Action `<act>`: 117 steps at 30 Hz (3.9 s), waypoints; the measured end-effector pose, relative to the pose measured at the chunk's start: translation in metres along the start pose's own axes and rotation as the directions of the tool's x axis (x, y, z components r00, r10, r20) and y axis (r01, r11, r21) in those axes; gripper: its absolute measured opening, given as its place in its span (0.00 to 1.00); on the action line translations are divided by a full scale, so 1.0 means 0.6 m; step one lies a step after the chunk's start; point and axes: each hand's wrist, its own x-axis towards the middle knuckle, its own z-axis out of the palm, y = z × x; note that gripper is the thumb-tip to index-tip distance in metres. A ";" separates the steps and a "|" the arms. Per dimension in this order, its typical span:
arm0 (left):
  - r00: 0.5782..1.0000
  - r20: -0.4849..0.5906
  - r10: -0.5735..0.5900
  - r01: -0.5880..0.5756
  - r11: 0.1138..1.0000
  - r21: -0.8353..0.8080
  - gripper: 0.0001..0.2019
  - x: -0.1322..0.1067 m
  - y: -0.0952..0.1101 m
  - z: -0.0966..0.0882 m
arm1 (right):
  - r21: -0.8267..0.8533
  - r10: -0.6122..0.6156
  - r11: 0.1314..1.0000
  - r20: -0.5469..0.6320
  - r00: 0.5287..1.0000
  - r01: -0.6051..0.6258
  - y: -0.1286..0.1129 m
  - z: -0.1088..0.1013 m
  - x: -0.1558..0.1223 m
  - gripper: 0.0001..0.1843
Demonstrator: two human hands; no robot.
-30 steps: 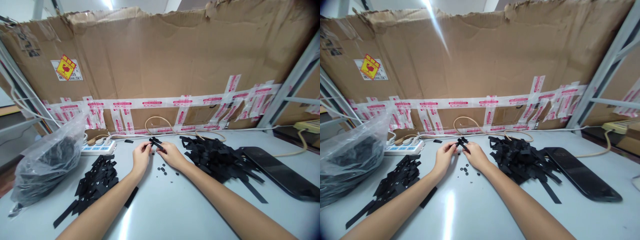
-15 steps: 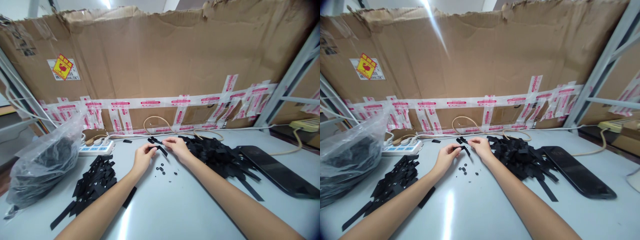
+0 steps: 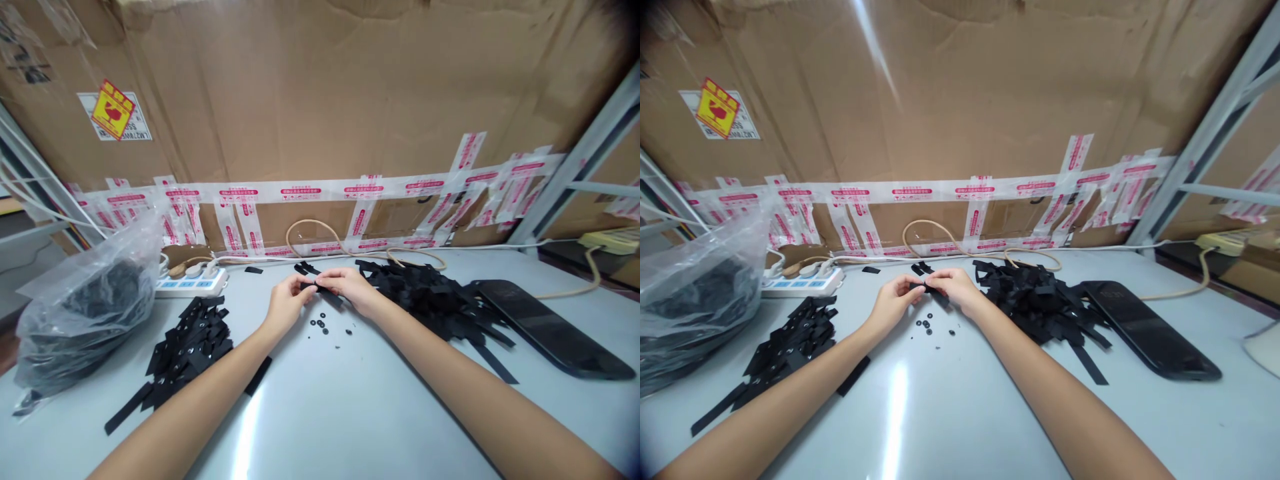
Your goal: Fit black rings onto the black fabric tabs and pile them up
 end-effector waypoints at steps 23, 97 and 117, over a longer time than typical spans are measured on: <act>0.997 0.020 0.073 -0.073 0.997 -0.001 0.04 0.001 -0.002 0.006 | -0.012 0.020 1.000 0.044 0.999 -0.019 0.018 -0.008 0.002 0.02; 0.952 -0.268 -0.149 0.080 0.964 -0.252 0.03 0.009 -0.002 0.001 | -0.533 -0.002 0.799 0.461 0.887 0.278 -0.016 -0.026 -0.023 0.04; 0.994 -0.022 -0.103 0.097 0.975 -0.198 0.02 0.002 0.005 0.003 | -0.249 -0.380 0.897 -0.009 0.925 0.366 0.027 0.017 -0.003 0.06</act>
